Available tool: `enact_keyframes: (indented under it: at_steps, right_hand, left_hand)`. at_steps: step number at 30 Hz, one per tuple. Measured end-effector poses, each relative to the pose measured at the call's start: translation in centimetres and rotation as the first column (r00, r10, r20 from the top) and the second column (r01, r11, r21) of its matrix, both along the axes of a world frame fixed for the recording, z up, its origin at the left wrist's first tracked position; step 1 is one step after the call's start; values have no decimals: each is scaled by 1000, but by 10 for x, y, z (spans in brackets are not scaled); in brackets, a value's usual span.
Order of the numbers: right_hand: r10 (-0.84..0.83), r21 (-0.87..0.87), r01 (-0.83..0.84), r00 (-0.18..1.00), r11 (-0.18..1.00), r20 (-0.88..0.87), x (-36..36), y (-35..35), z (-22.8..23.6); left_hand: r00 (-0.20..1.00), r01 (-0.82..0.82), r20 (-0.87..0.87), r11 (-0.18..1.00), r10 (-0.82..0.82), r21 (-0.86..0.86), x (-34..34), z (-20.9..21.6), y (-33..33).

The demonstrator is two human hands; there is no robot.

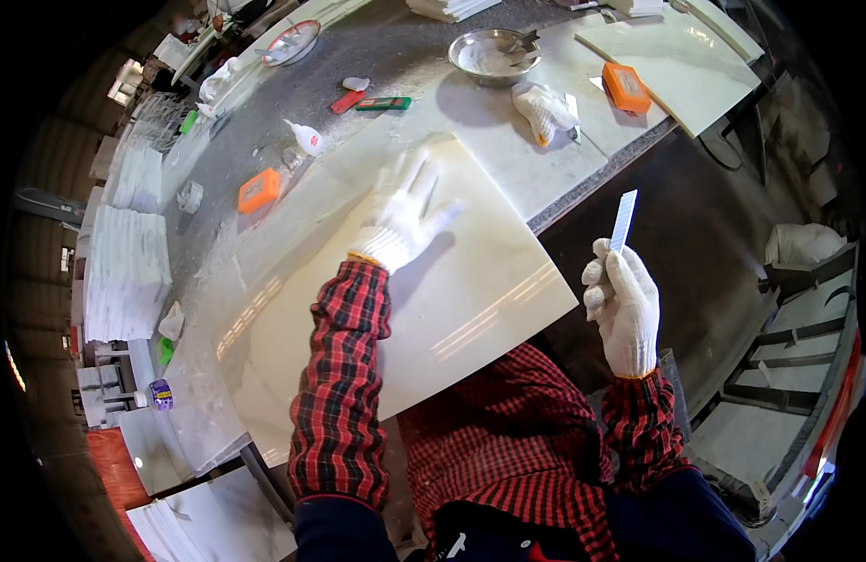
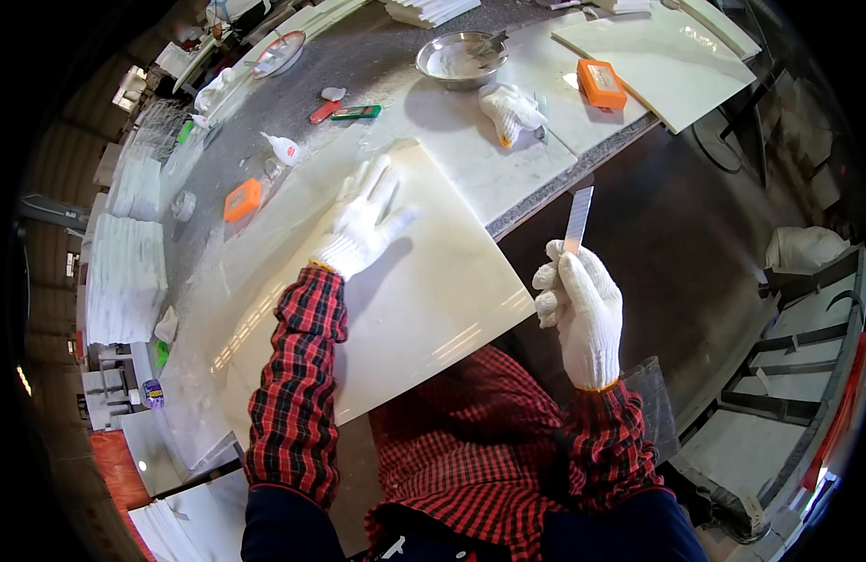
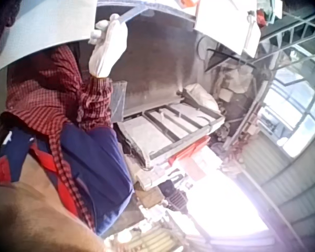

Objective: The person applies glue from a bottle onto a large white sheet and spreads it evenly using a metal spatula. They repeatedly wipe the surface with gloved hands and reapply glue to ensure full coverage across the sheet.

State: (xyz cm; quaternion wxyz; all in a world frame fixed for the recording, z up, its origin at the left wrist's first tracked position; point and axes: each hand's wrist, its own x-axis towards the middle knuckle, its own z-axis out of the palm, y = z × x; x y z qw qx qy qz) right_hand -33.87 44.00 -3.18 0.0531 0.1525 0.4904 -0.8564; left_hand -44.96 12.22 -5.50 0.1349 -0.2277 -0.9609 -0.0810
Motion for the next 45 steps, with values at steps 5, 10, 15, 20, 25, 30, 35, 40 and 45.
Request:
enact_keyframes:
  at_steps: [5, 10, 15, 20, 25, 30, 35, 40, 45]
  right_hand:
    - [-49, 12, 49, 999, 999, 16, -2, 18, -9]
    - [-72, 14, 72, 997, 997, 25, -11, 25, -23]
    - [-51, 9, 51, 999, 999, 12, -15, 16, -14]
    - [-80, 83, 79, 997, 993, 13, -7, 21, -12]
    - [-117, 97, 114, 993, 989, 19, -5, 35, -29]
    - [-115, 57, 115, 993, 992, -3, -15, 28, -26]
    - [-93, 69, 94, 995, 993, -23, -16, 19, -18]
    - [-126, 94, 124, 992, 988, 18, -7, 30, -27]
    - [-109, 84, 108, 994, 991, 8, -11, 31, -34]
  left_hand:
    - [980, 29, 191, 995, -47, 97, 51, 26, -35]
    - [923, -333, 372, 685, 96, 648, 81, 38, -64]
    - [969, -96, 245, 885, -21, 455, 22, 36, -32]
    - [979, 29, 174, 927, -101, 374, 1, 12, -34]
    - [816, -374, 557, 592, -156, 714, 34, 28, -92]
    - [908, -351, 419, 557, 6, 752, 36, 40, -77]
    - [901, -351, 431, 671, 53, 653, 28, 24, -48]
    - [601, -612, 736, 413, -310, 674, 51, 30, -82]
    - [854, -464, 518, 377, -48, 801, 55, 37, -61]
